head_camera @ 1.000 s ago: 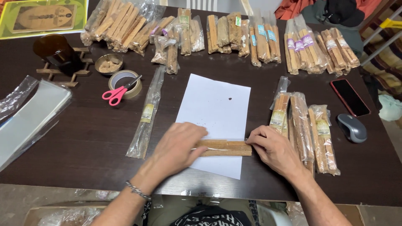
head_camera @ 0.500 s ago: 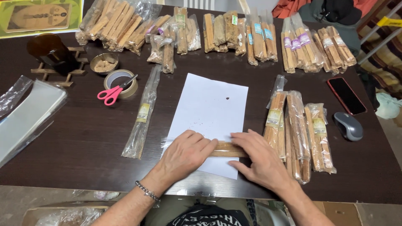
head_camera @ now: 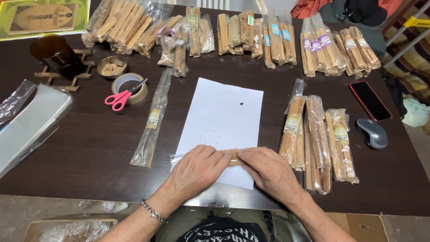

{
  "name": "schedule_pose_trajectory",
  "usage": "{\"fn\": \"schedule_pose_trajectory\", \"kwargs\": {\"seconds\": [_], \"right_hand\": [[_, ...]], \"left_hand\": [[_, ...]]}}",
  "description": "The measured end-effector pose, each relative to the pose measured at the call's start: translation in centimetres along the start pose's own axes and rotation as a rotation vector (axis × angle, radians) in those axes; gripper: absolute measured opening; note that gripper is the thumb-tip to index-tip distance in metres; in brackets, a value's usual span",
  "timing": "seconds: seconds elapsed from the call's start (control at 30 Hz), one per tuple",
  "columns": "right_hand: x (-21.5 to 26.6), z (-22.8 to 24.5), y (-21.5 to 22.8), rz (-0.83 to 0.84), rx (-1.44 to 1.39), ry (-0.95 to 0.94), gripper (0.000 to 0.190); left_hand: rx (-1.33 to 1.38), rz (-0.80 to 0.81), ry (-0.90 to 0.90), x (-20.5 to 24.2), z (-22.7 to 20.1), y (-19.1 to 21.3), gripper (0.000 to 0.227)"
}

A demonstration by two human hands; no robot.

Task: The person takes wood pieces out of a plastic sleeve, groups them, and places them into a new plastic bag which they then seal by hand.

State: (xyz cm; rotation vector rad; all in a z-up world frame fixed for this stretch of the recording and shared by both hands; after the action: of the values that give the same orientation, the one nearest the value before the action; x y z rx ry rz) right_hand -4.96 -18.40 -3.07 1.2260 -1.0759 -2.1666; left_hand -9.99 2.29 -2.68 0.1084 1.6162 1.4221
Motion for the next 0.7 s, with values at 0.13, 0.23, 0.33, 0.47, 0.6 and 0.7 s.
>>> {"fn": "schedule_pose_trajectory", "kwargs": {"seconds": [0.13,0.23,0.33,0.47,0.6,0.7], "right_hand": [[0.0,0.1,-0.1,-0.021,-0.004,0.000,0.026],[0.1,0.1,-0.2,-0.023,-0.017,-0.012,0.025],[0.5,-0.2,-0.4,-0.022,-0.032,-0.012,0.026],[0.7,-0.4,-0.6,-0.036,-0.060,-0.020,0.027],[0.8,-0.1,-0.7,-0.039,-0.098,-0.036,0.030],[1.0,-0.2,-0.9,-0.036,-0.109,-0.058,0.032]], "left_hand": [[0.001,0.004,0.081,0.5,-1.0,0.8,0.012],[0.163,-0.117,0.199,1.6,-1.4,2.3,0.020],[0.652,-0.159,0.607,3.9,-3.1,4.8,0.010],[1.019,0.551,1.269,9.3,-5.7,5.0,0.018],[1.362,0.424,1.544,17.3,-10.1,0.0,0.012],[1.378,-0.029,1.847,23.1,-12.4,-4.7,0.014]]}}
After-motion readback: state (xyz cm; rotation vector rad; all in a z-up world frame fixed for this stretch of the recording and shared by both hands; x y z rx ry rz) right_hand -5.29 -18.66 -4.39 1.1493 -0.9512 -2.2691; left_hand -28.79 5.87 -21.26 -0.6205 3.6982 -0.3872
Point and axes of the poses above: each hand's wrist, its own x-axis away from the middle knuckle, its own y-axis out of the back of the hand, z = x × y, the point moved 2 cm from there along -x, towards the middle knuckle, and after that the axes turned 4 degrees about -y, right-handed, at the moved point
